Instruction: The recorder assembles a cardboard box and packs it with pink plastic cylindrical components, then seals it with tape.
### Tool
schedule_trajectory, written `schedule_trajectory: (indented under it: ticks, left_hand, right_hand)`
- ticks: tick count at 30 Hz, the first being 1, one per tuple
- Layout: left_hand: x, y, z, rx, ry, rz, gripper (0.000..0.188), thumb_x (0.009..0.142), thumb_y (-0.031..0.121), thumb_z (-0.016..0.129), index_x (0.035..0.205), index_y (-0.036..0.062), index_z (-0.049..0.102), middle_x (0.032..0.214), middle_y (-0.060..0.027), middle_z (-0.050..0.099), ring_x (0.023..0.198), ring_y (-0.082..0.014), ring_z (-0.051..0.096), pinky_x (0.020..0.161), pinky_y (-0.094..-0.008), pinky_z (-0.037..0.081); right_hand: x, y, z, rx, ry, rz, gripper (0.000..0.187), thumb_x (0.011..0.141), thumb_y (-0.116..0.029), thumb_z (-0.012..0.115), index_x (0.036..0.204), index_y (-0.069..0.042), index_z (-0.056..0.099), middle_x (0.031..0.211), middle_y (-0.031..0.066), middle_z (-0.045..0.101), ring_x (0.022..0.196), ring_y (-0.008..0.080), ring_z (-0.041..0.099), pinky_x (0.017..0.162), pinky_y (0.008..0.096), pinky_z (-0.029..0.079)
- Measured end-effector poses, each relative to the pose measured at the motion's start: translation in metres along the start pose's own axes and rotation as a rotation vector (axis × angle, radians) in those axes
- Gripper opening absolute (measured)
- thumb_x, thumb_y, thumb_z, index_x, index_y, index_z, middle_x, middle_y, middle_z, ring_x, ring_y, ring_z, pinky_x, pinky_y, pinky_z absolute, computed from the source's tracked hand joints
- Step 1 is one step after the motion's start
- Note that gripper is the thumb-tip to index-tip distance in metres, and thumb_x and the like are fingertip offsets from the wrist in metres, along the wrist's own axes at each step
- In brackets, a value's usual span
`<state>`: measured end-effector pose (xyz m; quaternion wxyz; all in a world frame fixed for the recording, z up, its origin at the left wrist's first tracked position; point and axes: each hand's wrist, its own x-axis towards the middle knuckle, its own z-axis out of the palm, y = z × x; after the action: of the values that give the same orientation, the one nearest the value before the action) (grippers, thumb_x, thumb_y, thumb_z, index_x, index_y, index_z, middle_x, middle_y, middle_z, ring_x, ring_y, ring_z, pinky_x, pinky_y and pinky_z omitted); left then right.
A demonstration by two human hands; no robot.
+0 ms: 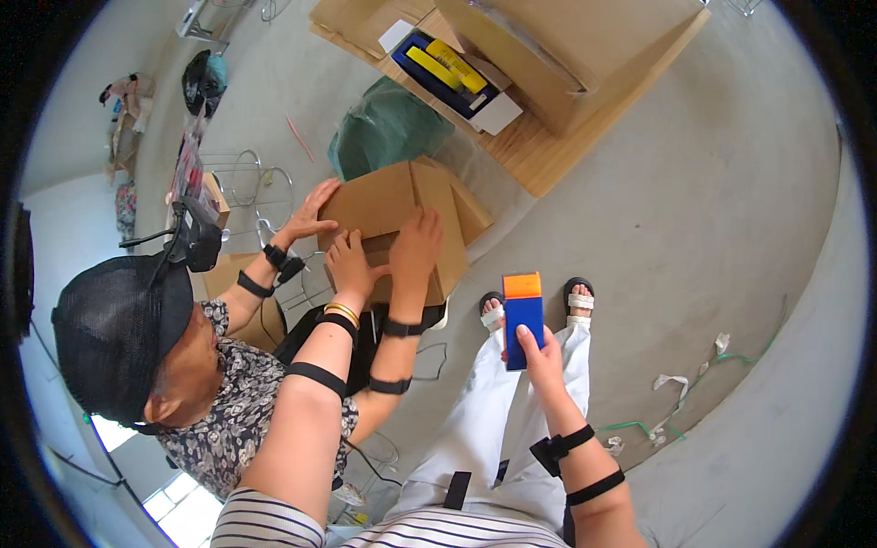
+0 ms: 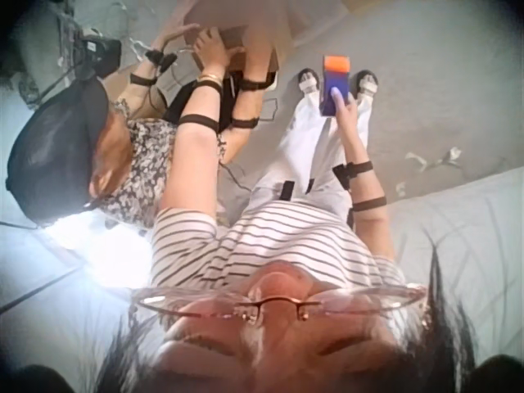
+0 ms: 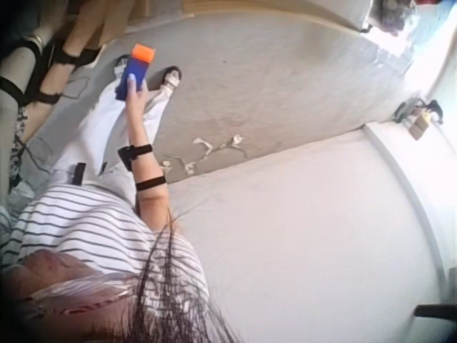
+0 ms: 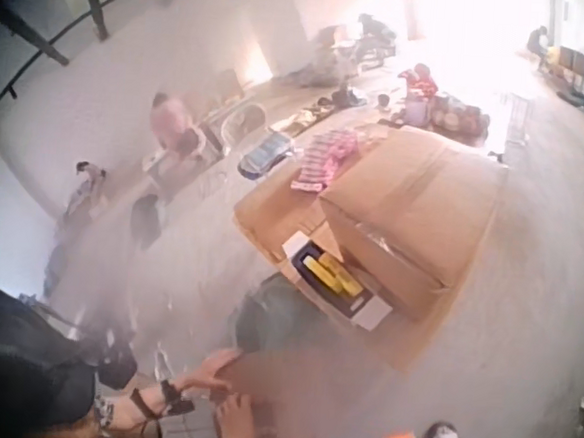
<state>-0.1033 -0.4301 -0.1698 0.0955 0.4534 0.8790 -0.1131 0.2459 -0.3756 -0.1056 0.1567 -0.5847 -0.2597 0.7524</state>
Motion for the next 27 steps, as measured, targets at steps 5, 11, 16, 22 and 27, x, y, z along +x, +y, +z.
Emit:
schedule_trajectory:
  ticks: [5,11,16,22,27]
  left_hand:
    - [0.001,0.005,0.009,-0.025,-0.005,-0.016,0.102,0.053,0.059,0.081,0.133,0.0065,0.046,0.136,-0.0184,0.044,0.127,-0.0322,0.041,0.102,-0.0465,0.030]
    - [0.009,0.017,0.017,-0.023,0.001,-0.011,0.100,0.055,0.059,0.080,0.134,0.0074,0.046,0.136,-0.0165,0.044,0.128,-0.0307,0.040,0.102,-0.0464,0.030]
    - [0.008,0.019,0.017,-0.008,-0.022,-0.019,0.099,0.057,0.059,0.079,0.134,0.0074,0.045,0.136,-0.0154,0.043,0.128,-0.0313,0.039,0.100,-0.0462,0.031]
    - [0.018,0.018,0.025,0.010,-0.003,-0.026,0.096,0.055,0.060,0.079,0.130,0.0098,0.048,0.135,-0.0148,0.046,0.125,-0.0292,0.043,0.098,-0.0461,0.031]
    - [0.024,0.025,0.029,0.014,-0.018,-0.039,0.095,0.055,0.060,0.079,0.130,0.0096,0.048,0.135,-0.0148,0.045,0.125,-0.0292,0.042,0.099,-0.0464,0.031]
  right_hand:
    - [0.011,0.019,-0.022,0.033,0.014,0.022,0.034,0.094,-0.032,0.060,0.106,-0.001,0.059,0.077,0.0064,0.064,0.061,0.0142,0.063,0.059,0.0272,0.053]
    - [0.022,0.024,-0.035,-0.041,0.057,0.063,0.035,0.094,-0.034,0.059,0.107,-0.001,0.061,0.077,0.0049,0.064,0.062,0.0130,0.063,0.060,0.0263,0.053]
    - [0.022,0.029,-0.036,-0.050,0.030,0.078,0.035,0.093,-0.034,0.060,0.107,-0.003,0.061,0.079,0.0036,0.063,0.062,0.0128,0.063,0.059,0.0257,0.052]
    - [0.033,0.037,-0.040,-0.066,0.010,0.119,0.035,0.094,-0.034,0.060,0.107,-0.002,0.061,0.081,0.0039,0.064,0.061,0.0120,0.063,0.059,0.0254,0.052]
    - [0.042,0.039,-0.043,-0.065,-0.001,0.126,0.034,0.094,-0.034,0.060,0.107,-0.002,0.061,0.081,0.0041,0.064,0.061,0.0121,0.063,0.058,0.0253,0.051]
